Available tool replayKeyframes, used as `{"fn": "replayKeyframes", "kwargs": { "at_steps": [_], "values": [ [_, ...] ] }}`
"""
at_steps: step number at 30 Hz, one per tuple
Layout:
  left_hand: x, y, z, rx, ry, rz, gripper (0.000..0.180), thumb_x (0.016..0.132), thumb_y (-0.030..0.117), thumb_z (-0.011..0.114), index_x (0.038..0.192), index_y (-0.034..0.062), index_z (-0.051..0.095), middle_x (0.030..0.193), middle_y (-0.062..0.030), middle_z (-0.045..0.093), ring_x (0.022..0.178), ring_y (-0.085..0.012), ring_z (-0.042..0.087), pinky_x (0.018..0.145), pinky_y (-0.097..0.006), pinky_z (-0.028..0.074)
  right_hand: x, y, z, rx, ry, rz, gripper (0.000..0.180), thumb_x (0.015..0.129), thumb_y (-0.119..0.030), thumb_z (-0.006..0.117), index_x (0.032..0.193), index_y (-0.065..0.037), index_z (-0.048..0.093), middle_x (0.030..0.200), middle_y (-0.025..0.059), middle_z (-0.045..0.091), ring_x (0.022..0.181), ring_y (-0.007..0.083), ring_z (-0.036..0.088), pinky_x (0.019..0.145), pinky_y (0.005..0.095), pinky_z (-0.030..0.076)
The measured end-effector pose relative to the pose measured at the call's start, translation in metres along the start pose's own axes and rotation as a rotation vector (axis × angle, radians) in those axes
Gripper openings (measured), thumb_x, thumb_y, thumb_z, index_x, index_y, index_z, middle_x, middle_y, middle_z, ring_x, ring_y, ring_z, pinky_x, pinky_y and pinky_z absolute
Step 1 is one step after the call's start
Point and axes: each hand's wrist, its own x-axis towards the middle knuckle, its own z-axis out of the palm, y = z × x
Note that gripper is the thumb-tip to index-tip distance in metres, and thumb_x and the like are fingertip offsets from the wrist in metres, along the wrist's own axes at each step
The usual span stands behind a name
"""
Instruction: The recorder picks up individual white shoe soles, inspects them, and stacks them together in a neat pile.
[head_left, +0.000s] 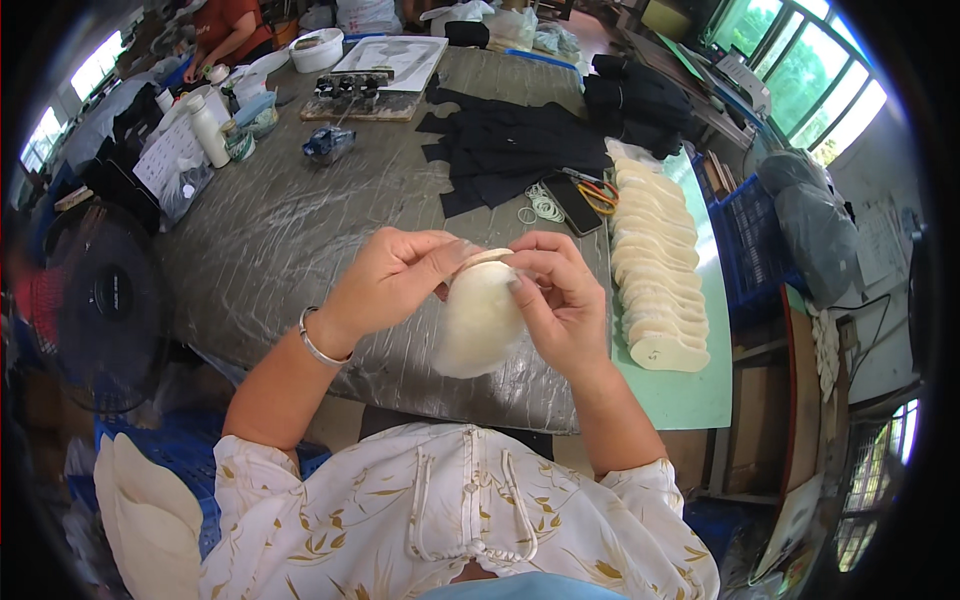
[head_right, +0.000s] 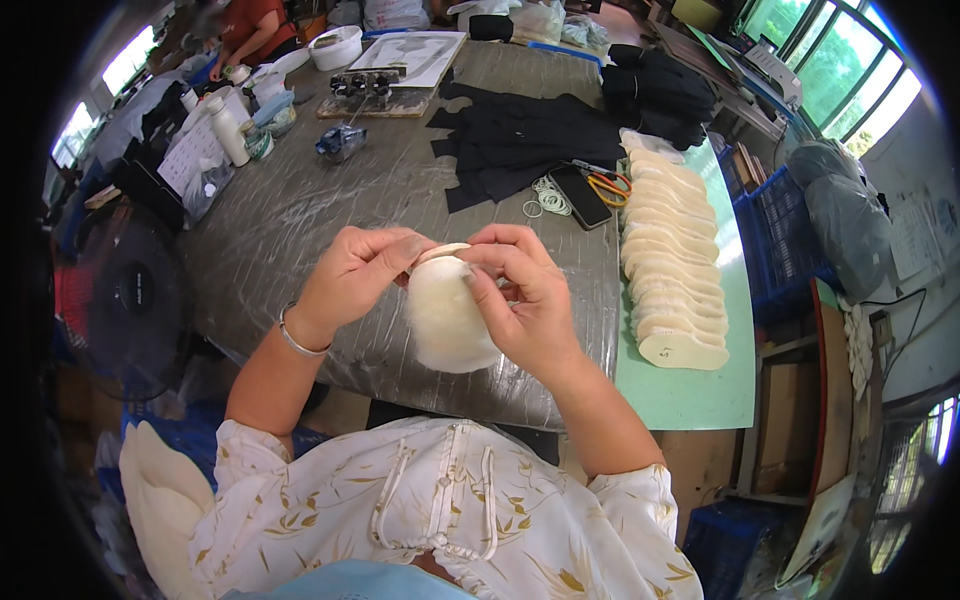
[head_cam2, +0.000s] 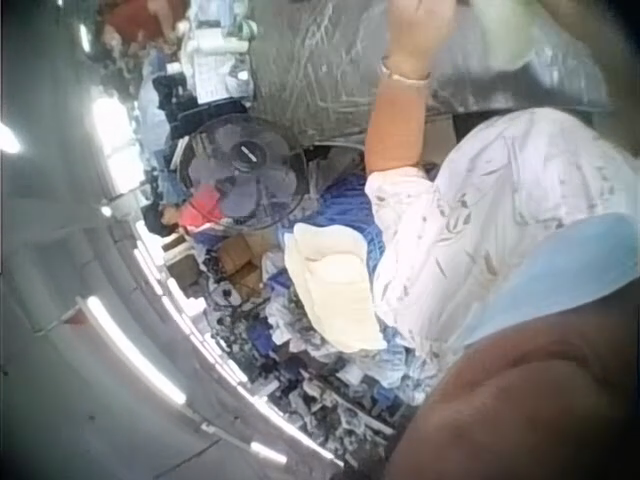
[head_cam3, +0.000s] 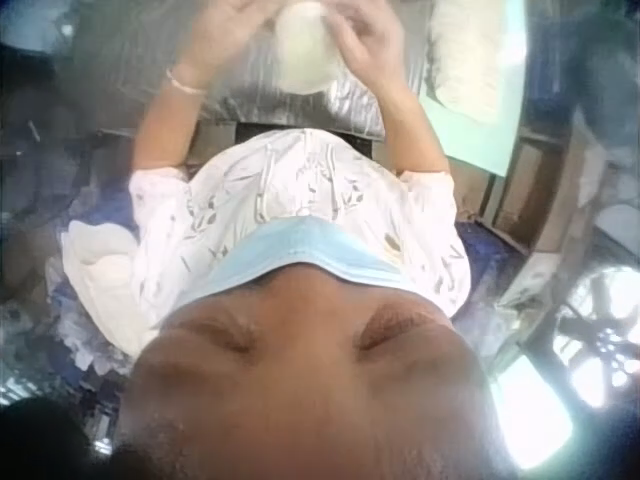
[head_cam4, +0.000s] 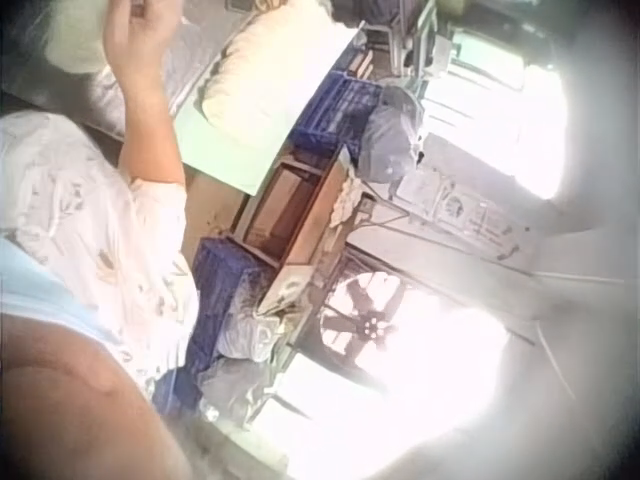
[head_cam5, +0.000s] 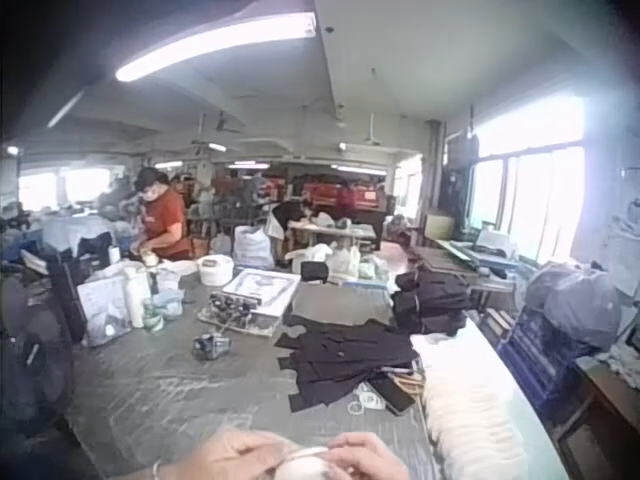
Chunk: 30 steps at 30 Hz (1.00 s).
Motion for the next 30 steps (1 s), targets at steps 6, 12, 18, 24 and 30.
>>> {"fn": "replayKeyframes", "kwargs": {
  "at_steps": [6, 12, 18, 24, 30],
  "values": [
    [-0.008, -0.004, -0.001, -0.026, -0.107, 0.085, 0.026, 0.096, 0.012, 0.067, 0.118, -0.0018, 0.070, 0.108, -0.0093, 0.072, 0.091, -0.0102, 0.065, 0.077, -0.023, 0.051, -0.004, 0.000, -0.002, -0.009, -0.002, 0.010, 0.015, 0.089, 0.001, 0.065, 0.104, -0.001, 0.070, 0.113, 0.0093, 0.060, 0.083, 0.0095, 0.063, 0.060, 0.0203, 0.052],
    [-0.017, -0.008, -0.003, 0.010, -0.094, 0.086, 0.027, 0.094, 0.011, 0.069, 0.119, -0.0009, 0.070, 0.110, -0.0104, 0.072, 0.093, -0.0115, 0.066, 0.079, -0.023, 0.052, -0.008, -0.003, 0.001, -0.032, -0.017, 0.011, 0.015, 0.089, 0.001, 0.065, 0.103, -0.002, 0.069, 0.111, 0.0098, 0.061, 0.083, 0.0102, 0.063, 0.060, 0.0211, 0.052],
    [-0.027, -0.005, 0.010, 0.159, 0.068, 0.171, 0.023, 0.093, 0.002, 0.063, 0.113, -0.0023, 0.072, 0.106, -0.0127, 0.073, 0.091, -0.0137, 0.068, 0.076, -0.025, 0.054, -0.017, -0.009, 0.010, -0.124, 0.006, -0.045, 0.029, 0.088, -0.002, 0.069, 0.116, -0.003, 0.063, 0.120, 0.0133, 0.060, 0.087, 0.0141, 0.066, 0.068, 0.0240, 0.055],
    [-0.039, -0.003, 0.014, 0.217, 0.151, 0.196, 0.019, 0.094, 0.000, 0.061, 0.110, -0.0051, 0.071, 0.105, -0.0140, 0.073, 0.092, -0.0164, 0.068, 0.080, -0.026, 0.053, -0.031, -0.016, 0.013, 0.190, 0.127, 0.030, 0.063, 0.088, 0.001, 0.069, 0.142, 0.001, 0.036, 0.137, 0.0217, 0.050, 0.097, 0.0200, 0.070, 0.078, 0.0282, 0.059],
    [-0.043, -0.004, 0.016, 0.285, 0.266, 0.253, 0.020, 0.096, 0.003, 0.062, 0.111, -0.0083, 0.068, 0.110, -0.0161, 0.070, 0.096, -0.0183, 0.066, 0.083, -0.027, 0.052, -0.033, -0.022, 0.008, 0.012, 0.210, -0.023, 0.021, 0.086, 0.003, 0.067, 0.107, 0.002, 0.067, 0.104, 0.0137, 0.068, 0.086, 0.0185, 0.070, 0.071, 0.0288, 0.060]
  ]
}}
